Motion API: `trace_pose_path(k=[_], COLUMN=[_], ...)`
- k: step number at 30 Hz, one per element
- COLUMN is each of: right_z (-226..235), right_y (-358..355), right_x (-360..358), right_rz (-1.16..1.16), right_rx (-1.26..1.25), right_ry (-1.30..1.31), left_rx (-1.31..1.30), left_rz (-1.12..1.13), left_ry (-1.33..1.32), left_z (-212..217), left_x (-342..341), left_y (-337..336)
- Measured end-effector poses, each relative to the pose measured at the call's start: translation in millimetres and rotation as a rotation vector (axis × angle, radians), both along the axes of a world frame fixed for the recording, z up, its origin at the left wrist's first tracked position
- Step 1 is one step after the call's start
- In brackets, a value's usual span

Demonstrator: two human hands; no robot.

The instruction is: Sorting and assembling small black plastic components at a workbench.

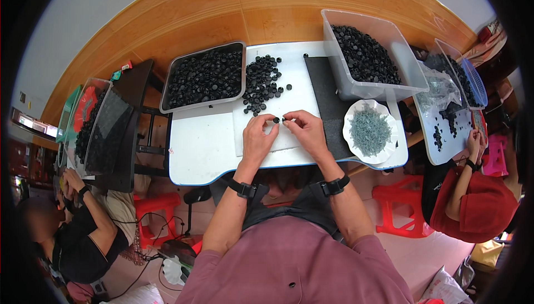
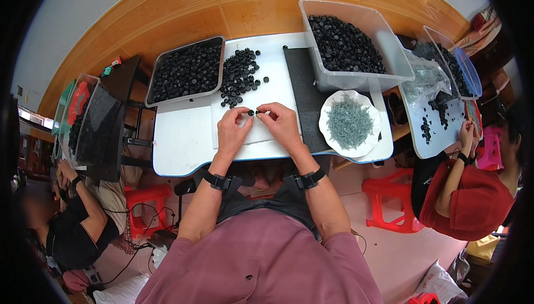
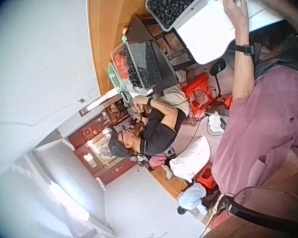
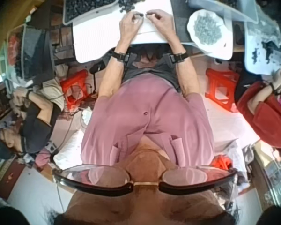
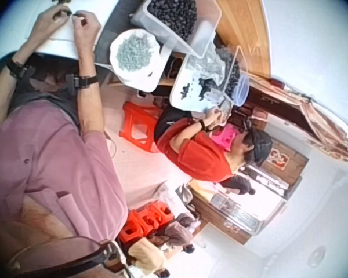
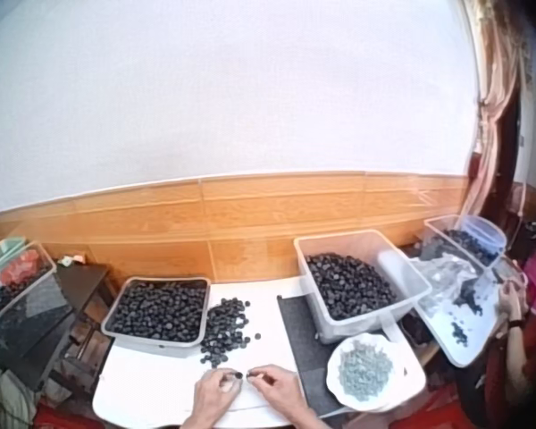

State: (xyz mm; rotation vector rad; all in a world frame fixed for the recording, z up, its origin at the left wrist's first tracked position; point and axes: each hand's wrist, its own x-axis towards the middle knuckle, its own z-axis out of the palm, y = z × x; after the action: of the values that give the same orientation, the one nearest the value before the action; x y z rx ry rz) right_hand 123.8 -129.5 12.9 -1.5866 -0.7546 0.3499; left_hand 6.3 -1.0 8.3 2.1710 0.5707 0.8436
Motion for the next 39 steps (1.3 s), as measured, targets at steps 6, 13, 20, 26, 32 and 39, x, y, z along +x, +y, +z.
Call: trace_pose_path(k=[6, 13, 20, 26, 32, 39], right_z=[-1, 0, 1, -3, -6, -4], right_y=[4, 5, 6, 4, 9, 16], right_x=[-3, -4, -5, 0, 6, 21], right_rz=[0.000, 0.000, 0.008, 0.039, 0.093, 0.186], right_rx=[0.016, -0.011, -0.026, 0.052, -0.036, -0.052], right_ry=[-0.146, -0.241, -0.258, -0.293, 0.034, 0.243], left_rx=[-0.012, 0.007, -0.042, -0.043, -0.044, -0.104], left_rz=[-0.026, -0.051, -0.061, -0.089, -0.098, -0.068], left_ry=[-0.040, -0.062, -0.059, -0.048, -0.048, -0.021], left_z=[-2, -1, -4, -4, -3, -3], left_x=[-1, 0, -1, -1, -3, -1], left_y=[-1, -2, -1, 0, 0, 1])
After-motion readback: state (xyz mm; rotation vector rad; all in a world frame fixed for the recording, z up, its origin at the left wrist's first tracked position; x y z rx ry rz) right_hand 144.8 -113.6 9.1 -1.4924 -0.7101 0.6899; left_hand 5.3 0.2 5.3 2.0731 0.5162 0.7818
